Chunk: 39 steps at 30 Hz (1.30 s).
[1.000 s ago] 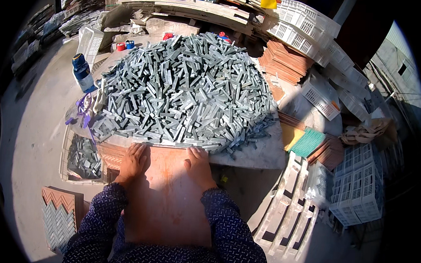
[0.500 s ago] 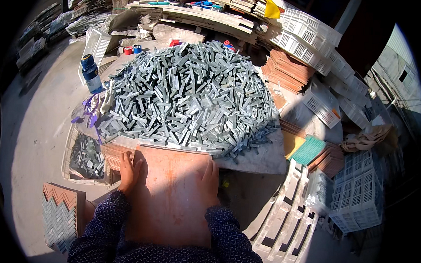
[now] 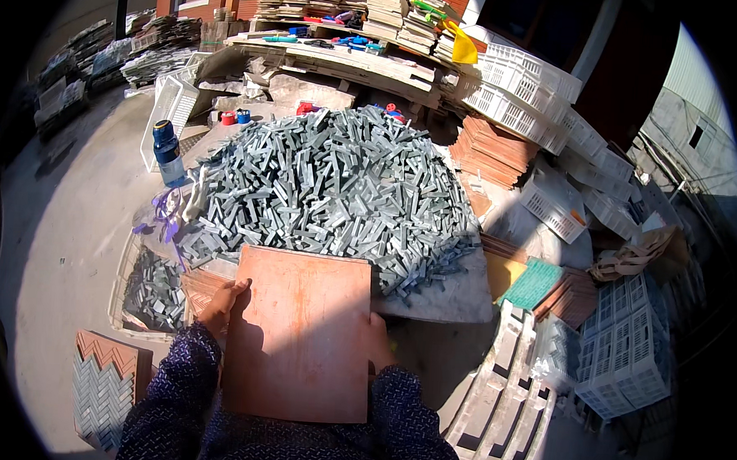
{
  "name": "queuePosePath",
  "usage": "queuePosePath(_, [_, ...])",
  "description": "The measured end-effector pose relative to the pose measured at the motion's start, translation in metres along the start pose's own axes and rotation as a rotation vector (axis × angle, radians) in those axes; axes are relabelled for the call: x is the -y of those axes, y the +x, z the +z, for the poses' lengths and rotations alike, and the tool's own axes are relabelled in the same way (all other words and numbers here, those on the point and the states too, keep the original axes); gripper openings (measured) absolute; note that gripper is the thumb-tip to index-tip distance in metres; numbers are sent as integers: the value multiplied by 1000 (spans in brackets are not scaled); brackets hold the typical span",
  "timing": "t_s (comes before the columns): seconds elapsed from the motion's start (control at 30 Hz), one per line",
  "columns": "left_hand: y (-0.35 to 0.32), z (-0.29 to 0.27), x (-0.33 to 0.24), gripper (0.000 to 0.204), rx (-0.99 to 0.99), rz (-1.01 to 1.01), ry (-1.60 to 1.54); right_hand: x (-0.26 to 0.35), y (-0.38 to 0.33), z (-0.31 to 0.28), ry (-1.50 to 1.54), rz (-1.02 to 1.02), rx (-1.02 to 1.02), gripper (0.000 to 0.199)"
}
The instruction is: The person arranges small rectangular tiles onto a square board in a herringbone pattern. They repeatedly pick tiles from a pile, place them on the board, and adjust alignment by hand.
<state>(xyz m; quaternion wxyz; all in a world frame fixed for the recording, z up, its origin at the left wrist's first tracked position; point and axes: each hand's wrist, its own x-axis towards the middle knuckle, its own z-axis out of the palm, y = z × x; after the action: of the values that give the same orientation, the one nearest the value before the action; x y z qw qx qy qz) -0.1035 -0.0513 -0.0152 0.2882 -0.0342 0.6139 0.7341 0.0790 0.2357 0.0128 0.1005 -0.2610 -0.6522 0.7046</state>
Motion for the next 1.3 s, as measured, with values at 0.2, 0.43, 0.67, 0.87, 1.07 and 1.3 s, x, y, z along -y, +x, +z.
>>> queuePosePath(0.2, [35,3,8,46,0,88,83,-26,28,-9,-196,-50,-105,27])
queuePosePath(0.43, [32,52,-54,48,-311,970,1240,32,74,-1,-996,-847,-178,43])
queuePosePath(0.67, [50,52,-51,42,-121,982,1217,29,103,14,-896,-854,-115,39])
queuePosePath(0.87, [44,49,-41,43,-141,933,1208,24,95,17,-914,-836,-150,38])
queuePosePath(1.07, [42,51,-42,43,-95,877,1186,26,97,11,-916,-838,-134,38])
queuePosePath(1.3, [25,38,-23,59,-116,732,1235,21,90,17,-1044,-805,-128,48])
